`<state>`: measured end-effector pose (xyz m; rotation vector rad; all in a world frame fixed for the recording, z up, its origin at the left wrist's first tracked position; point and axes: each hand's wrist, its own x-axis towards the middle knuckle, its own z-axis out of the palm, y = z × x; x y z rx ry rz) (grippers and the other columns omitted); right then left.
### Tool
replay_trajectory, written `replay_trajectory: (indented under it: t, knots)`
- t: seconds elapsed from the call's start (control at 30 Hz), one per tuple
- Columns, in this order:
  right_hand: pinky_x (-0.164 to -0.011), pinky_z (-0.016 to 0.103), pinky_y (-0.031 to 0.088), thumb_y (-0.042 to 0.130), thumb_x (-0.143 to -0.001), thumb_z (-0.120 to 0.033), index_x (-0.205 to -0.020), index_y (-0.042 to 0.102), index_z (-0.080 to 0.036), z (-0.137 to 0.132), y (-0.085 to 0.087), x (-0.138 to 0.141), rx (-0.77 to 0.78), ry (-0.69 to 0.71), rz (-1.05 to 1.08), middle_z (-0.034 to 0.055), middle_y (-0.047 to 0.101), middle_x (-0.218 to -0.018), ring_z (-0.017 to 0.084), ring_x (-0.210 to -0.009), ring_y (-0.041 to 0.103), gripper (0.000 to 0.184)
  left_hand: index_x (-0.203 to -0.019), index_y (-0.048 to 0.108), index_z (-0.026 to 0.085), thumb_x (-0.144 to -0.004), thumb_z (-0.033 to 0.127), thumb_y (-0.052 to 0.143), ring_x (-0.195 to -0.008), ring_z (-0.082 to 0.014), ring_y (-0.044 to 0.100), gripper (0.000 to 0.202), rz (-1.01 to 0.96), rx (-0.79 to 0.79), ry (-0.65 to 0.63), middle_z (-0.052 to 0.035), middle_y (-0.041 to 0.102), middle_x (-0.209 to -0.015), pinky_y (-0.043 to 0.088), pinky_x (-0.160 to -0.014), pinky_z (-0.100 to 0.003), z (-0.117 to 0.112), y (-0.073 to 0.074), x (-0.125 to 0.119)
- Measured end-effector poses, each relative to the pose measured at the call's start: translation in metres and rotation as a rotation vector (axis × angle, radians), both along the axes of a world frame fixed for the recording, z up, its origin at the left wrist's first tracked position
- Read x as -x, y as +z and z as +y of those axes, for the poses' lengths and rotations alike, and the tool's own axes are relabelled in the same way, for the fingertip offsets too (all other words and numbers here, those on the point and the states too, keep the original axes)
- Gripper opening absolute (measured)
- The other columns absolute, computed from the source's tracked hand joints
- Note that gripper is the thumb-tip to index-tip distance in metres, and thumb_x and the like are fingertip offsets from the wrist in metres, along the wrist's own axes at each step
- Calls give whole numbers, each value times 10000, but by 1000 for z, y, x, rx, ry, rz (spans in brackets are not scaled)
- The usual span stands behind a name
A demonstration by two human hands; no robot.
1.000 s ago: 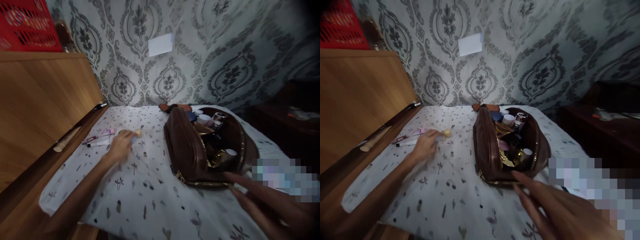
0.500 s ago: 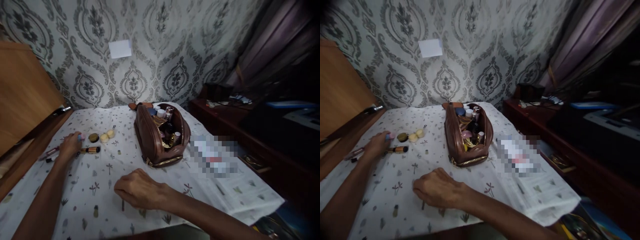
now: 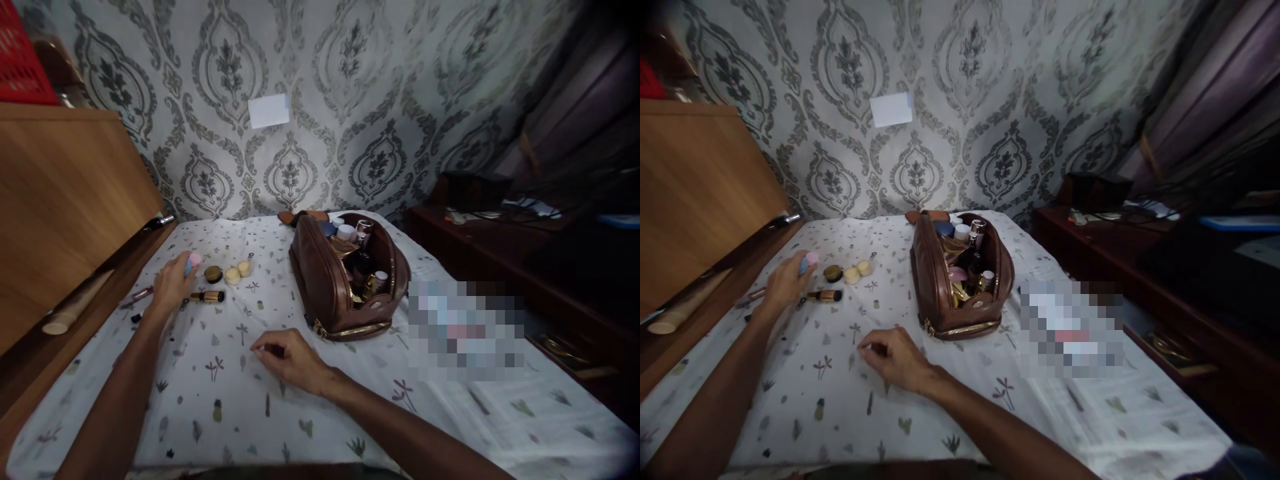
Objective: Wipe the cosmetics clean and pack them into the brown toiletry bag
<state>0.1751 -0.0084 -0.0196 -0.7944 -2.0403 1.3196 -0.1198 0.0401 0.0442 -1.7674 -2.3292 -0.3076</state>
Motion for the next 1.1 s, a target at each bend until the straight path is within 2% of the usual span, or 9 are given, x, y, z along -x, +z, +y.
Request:
replay_trajectory:
  t: [0.13, 0.23, 0.3, 0.4, 0.6, 0.77, 0.87, 0.97, 1.1]
  knots:
    - [-501, 210, 401, 653, -870, -395, -1170, 658, -159, 11, -9, 3, 254, -26, 211, -14, 585, -806, 77, -540, 543, 382, -1303, 535, 194, -1002, 449, 385, -1067, -303, 635, 422, -2, -17, -278, -126, 678, -1134, 467, -838, -352, -6, 12, -39]
    - [-461, 200, 424, 729, -793, -493, -1326, 528, -222, 20, -17, 6, 384, -69, 353, 27, 569, -1013, 112, -654, 647, 631, -1213, 574, 224, -998, 491, 403, -1009, -279, 642, 384, -48, 12, -512, -92, 689, -1070, 460, -798, -332, -17, 11, -78]
    - [-482, 215, 470, 788, -730, -513, -1277, 537, -233, 25, -19, 6, 423, -73, 422, 44, 566, -1070, 142, -730, 675, 664, -1104, 592, 215, -999, 497, 403, -895, -264, 645, 356, -82, 66, -594, -77, 685, -962, 441, -730, -324, -24, 5, -103]
    - [-550, 242, 506, 836, -679, -522, -1065, 608, -200, 29, -19, 4, 460, -48, 466, 35, 616, -1002, 153, -747, 671, 552, -902, 561, 206, -1001, 460, 414, -734, -232, 605, 309, -143, 117, -609, -48, 640, -791, 384, -651, -312, -29, -6, -125]
    - [-575, 221, 420, 857, -660, -534, -886, 689, -166, 29, -11, 2, 557, -84, 490, -23, 646, -740, 97, -621, 573, 463, -688, 414, 218, -987, 499, 384, -606, -157, 476, 411, -572, 95, -676, 30, 461, -613, 340, -598, -280, -20, -14, -116]
    - [-576, 198, 364, 882, -647, -482, -859, 747, -157, 28, -6, 1, 656, -92, 557, -28, 648, -711, 61, -594, 501, 410, -909, 608, 190, -978, 490, 400, -784, -185, 587, 371, -789, 32, -720, -18, 631, -819, 432, -722, -287, -19, -12, -114]
    - [-519, 192, 318, 895, -622, -501, -796, 744, -146, 29, -5, -2, 719, -93, 557, -37, 618, -646, 47, -536, 465, 423, -1038, 664, 193, -973, 451, 443, -931, -211, 630, 346, -830, 75, -875, -60, 686, -993, 457, -825, -302, -24, -12, -120]
    - [-495, 191, 308, 908, -585, -525, -743, 724, -145, 29, -6, -3, 742, -101, 564, -47, 596, -606, 45, -511, 455, 451, -950, 685, 185, -976, 418, 469, -894, -202, 625, 319, -794, 70, -988, -60, 679, -926, 454, -828, -305, -26, -16, -124]
    - [-585, 189, 409, 915, -593, -503, -848, 719, -160, 25, -3, 0, 720, -98, 580, -39, 660, -714, 71, -622, 564, 469, -852, 630, 184, -976, 395, 475, -807, -176, 575, 291, -729, -50, -943, -32, 618, -834, 439, -769, -293, -25, -20, -125]
